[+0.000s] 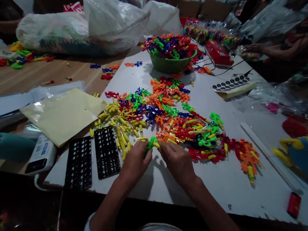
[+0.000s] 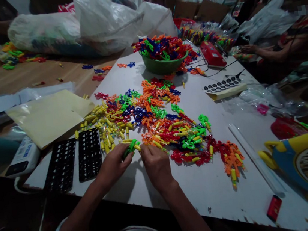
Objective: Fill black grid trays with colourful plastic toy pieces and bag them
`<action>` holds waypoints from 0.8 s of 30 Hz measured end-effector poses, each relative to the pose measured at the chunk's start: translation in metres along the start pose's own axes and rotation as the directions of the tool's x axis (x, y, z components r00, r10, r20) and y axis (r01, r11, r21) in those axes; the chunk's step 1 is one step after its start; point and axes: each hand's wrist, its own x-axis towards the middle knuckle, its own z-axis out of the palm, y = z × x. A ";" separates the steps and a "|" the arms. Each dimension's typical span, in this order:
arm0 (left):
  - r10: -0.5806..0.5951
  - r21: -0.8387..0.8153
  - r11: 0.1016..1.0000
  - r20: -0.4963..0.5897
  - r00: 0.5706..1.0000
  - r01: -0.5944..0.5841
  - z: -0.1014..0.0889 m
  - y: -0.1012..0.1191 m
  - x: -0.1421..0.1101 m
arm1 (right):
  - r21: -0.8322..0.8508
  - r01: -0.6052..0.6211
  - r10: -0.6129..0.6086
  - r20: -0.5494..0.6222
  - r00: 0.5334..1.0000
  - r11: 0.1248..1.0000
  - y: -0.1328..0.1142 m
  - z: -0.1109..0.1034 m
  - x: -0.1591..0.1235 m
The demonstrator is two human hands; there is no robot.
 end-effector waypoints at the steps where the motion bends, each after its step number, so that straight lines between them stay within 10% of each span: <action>1: 0.015 0.016 1.000 0.008 1.000 -0.015 -0.001 0.001 0.000 | -0.038 0.006 -0.006 0.002 1.000 0.999 -0.001 -0.001 0.000; 5: 0.103 0.028 0.994 0.111 0.988 -0.107 -0.016 -0.004 0.002 | -0.037 0.026 -0.025 0.049 0.999 0.999 0.002 -0.002 0.002; 10: 0.143 0.051 0.984 0.358 0.923 -0.172 -0.030 -0.013 0.004 | 0.479 -0.094 -0.050 0.279 0.959 0.873 0.027 0.006 0.002; 14: 0.171 -0.068 0.985 0.461 0.871 -0.157 -0.029 -0.010 0.001 | 0.588 -0.187 -0.089 0.408 0.909 0.787 0.055 -0.008 -0.003; 20: 0.096 0.050 0.994 0.076 0.992 -0.100 -0.028 -0.022 0.045 | 0.145 -0.266 0.285 -0.125 0.950 0.953 0.087 -0.049 -0.009; 24: -0.068 0.315 0.945 -0.062 0.996 0.084 -0.006 -0.029 0.098 | 0.251 -0.165 0.181 -0.041 0.983 0.954 0.055 -0.026 -0.010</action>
